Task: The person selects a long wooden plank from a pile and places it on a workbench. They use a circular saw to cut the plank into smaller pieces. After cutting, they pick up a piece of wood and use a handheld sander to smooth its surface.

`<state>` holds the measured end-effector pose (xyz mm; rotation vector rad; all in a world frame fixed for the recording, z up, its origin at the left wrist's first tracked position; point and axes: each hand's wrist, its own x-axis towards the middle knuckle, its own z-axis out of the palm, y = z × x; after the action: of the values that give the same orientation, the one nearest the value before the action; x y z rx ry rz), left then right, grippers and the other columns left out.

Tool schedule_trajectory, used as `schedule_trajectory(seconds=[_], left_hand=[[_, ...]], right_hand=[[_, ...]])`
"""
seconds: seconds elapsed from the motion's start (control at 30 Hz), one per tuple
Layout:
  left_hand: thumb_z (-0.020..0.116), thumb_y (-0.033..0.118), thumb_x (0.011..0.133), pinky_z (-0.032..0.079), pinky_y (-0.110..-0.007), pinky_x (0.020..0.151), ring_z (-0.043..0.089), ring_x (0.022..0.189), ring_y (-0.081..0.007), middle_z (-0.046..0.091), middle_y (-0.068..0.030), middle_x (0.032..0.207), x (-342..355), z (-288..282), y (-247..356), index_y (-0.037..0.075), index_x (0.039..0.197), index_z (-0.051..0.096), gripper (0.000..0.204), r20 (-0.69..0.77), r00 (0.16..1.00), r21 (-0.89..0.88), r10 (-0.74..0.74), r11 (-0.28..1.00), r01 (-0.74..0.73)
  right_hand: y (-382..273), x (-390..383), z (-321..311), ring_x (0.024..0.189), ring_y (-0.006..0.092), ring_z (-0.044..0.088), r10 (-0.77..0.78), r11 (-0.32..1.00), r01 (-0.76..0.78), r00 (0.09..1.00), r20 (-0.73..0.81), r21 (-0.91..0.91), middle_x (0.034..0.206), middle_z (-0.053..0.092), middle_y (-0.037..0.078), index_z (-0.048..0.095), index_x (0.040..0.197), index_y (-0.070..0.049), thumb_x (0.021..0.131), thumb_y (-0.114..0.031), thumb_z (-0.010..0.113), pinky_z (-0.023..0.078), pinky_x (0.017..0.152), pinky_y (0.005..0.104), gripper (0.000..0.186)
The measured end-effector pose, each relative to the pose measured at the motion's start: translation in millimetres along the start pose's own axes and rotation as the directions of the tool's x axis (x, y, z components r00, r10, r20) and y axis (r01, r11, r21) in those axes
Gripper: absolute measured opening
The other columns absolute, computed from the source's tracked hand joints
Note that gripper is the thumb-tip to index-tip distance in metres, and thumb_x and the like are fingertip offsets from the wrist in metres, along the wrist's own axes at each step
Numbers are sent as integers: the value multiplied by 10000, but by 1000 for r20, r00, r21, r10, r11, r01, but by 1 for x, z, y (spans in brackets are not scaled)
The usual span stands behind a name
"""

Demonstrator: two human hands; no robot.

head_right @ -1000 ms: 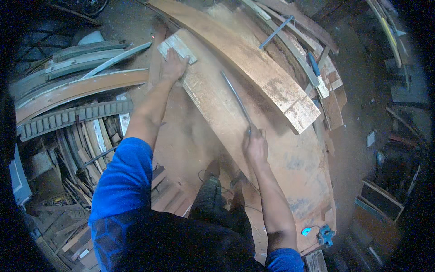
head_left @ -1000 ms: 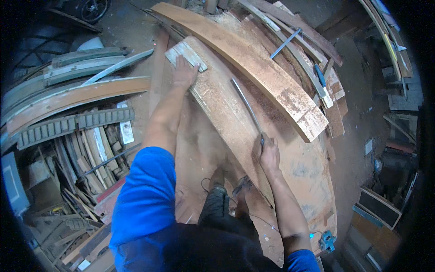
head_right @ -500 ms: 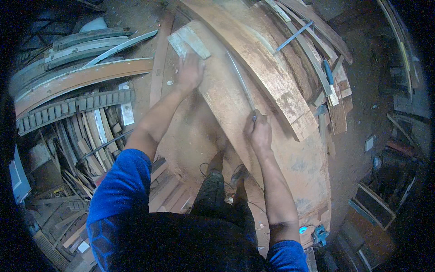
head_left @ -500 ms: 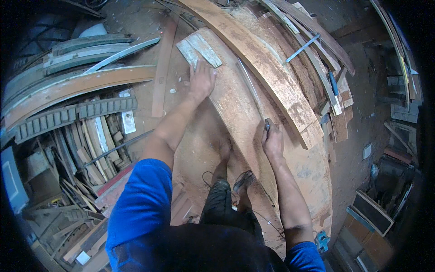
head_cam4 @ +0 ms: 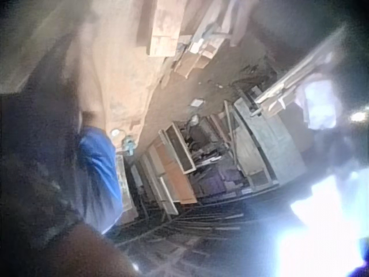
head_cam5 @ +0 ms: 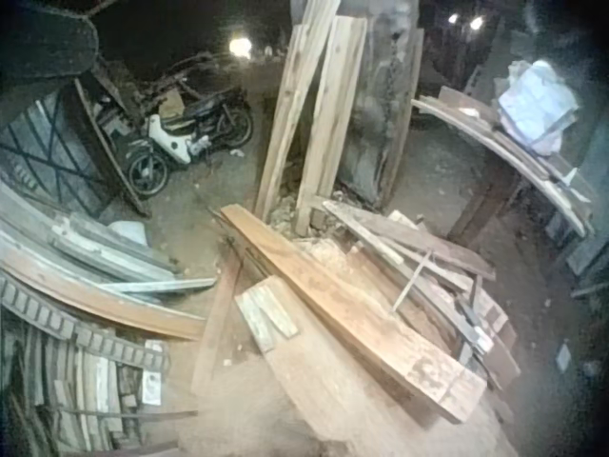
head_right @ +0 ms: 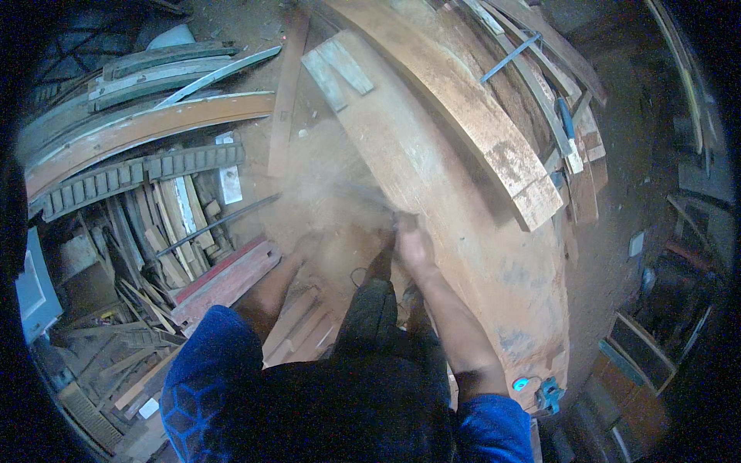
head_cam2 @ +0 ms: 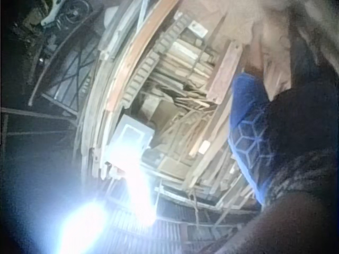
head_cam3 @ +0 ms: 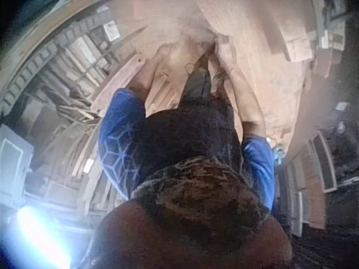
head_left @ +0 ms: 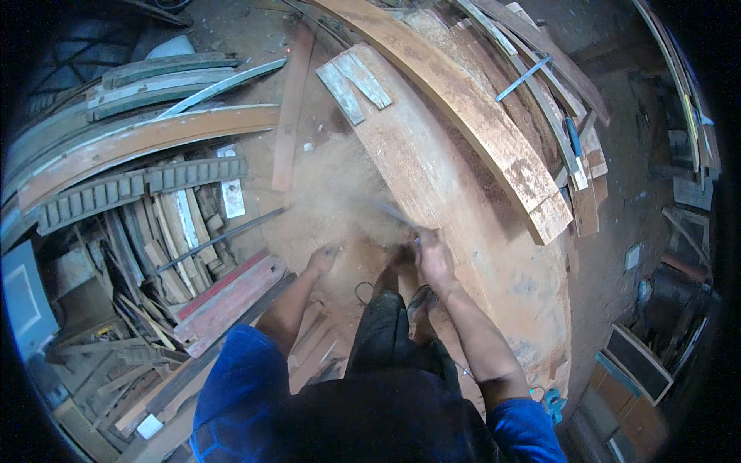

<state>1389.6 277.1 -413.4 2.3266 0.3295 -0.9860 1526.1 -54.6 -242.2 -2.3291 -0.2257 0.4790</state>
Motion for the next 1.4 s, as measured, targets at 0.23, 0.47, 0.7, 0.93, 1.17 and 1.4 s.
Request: schedule_trajectory(seconds=[0.23, 0.47, 0.7, 0.93, 1.17, 1.4], left_hand=[[447, 304, 947, 504, -354, 629, 638, 788, -216, 672, -122, 974, -126, 37, -57, 27, 1116, 604, 360, 308, 722, -518, -619, 528, 673], [531, 199, 915, 428, -289, 494, 546, 601, -108, 573, -12, 716, -91, -7, 11, 74, 868, 586, 145, 149, 899, -800, -411, 484, 354], [510, 369, 943, 482, -285, 602, 615, 675, -168, 629, -64, 761, -35, -96, 142, 37, 898, 592, 345, 34, 973, -657, -230, 728, 195], [463, 371, 959, 471, -273, 571, 594, 644, -142, 623, -49, 789, -4, -106, 179, 83, 949, 576, 309, 133, 980, -584, -145, 788, 196], [461, 321, 957, 459, -284, 587, 605, 718, -142, 622, -50, 917, 8, -113, 170, 87, 1090, 556, 286, 193, 960, -449, -202, 852, 269], [451, 346, 961, 465, -292, 617, 589, 700, -149, 614, -40, 889, -40, -108, 182, 85, 1108, 553, 316, 84, 976, -578, -202, 788, 213]], right_hand=[[83, 21, 30, 971, 377, 556, 296, 955, -296, 955, -25, 16, 869, 622, 220, 546, 1027, 44, 778, -21, 516, 492, 777, 438, 258], [30, -28, -48, 791, 379, 578, 25, 978, -82, 960, -279, -193, 791, 573, 235, 533, 971, -19, 848, -118, 550, 500, 716, 461, 159], [14, -92, -69, 781, 368, 628, 105, 973, -88, 992, -72, 211, 864, 633, 239, 565, 1007, -10, 898, -148, 549, 508, 729, 429, 176], [-9, -91, -100, 784, 151, 652, 535, 453, -56, 815, -221, 890, 889, 657, 99, 552, 990, 30, 980, -191, 495, 544, 692, 292, 228], [1, -100, -102, 674, 157, 653, 683, 350, 86, 659, -317, 933, 812, 642, 94, 550, 965, 18, 968, -190, 518, 564, 565, 270, 210], [37, -88, -174, 573, 70, 566, 558, 514, 22, 750, -354, 857, 736, 620, 59, 588, 925, -30, 948, -224, 552, 444, 466, 253, 199]])
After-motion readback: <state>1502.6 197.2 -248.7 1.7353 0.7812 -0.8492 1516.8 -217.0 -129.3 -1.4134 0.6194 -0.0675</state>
